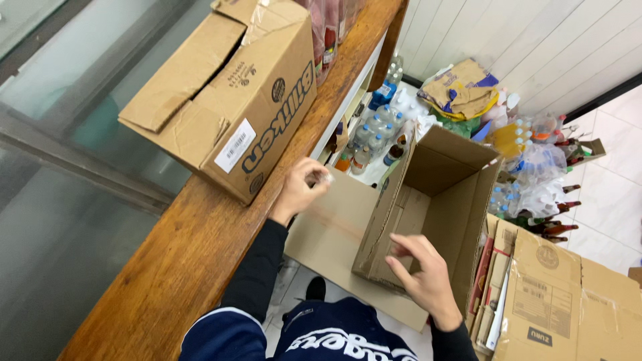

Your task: The person unfolds several cardboard boxes by hand, flattening them one by one.

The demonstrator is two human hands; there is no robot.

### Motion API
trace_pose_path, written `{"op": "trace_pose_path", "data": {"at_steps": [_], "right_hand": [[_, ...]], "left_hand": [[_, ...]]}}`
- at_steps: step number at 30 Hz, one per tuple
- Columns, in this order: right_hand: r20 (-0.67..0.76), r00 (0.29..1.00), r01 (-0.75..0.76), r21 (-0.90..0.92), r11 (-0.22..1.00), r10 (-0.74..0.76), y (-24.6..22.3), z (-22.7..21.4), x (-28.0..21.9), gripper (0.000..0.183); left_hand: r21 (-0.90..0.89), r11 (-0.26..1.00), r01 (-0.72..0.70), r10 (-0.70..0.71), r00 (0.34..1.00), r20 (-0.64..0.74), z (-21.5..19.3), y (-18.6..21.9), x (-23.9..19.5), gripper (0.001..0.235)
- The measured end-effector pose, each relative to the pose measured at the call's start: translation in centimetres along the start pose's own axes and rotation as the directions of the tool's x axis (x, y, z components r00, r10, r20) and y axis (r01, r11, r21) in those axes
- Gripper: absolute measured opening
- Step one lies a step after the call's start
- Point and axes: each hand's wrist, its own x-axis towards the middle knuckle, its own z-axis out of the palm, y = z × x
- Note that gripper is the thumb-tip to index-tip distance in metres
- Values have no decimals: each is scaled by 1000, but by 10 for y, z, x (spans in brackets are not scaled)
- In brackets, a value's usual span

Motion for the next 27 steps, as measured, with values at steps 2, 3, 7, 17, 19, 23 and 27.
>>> {"op": "trace_pose_path", "data": {"at_steps": [2, 3, 7, 17, 19, 23, 27], "right_hand": [[-16, 987, -160, 22, 987, 161, 13, -3, -10, 47], [-23, 988, -152, 19, 988, 153, 20, -2, -16, 47], [-51, 975, -217, 29, 976, 218, 53, 4, -36, 49], [-286, 903, -294, 130, 947, 320, 73, 21, -64, 46], [-288, 896, -317, 115, 941, 337, 80, 21, -66, 46], [-236, 904, -342, 97, 935, 356, 78, 14, -63, 43], [-221, 931, -269, 118, 956, 289, 77, 14, -60, 41]], "left_hand": [[236, 972, 9, 32, 985, -169, -6, -35, 40, 11], [237, 972, -1, 43, 984, -171, -6, -50, 62, 11], [641, 767, 6, 143, 973, -180, 1, -105, 143, 14], [960, 280, 29, 470, 868, -163, 11, -172, 189, 18], [963, 263, 58, 472, 863, -180, 17, -161, 183, 14], [919, 391, 41, 437, 871, -225, 23, -140, 165, 17], [924, 380, 56, 409, 886, -221, 28, -151, 155, 21]]}}
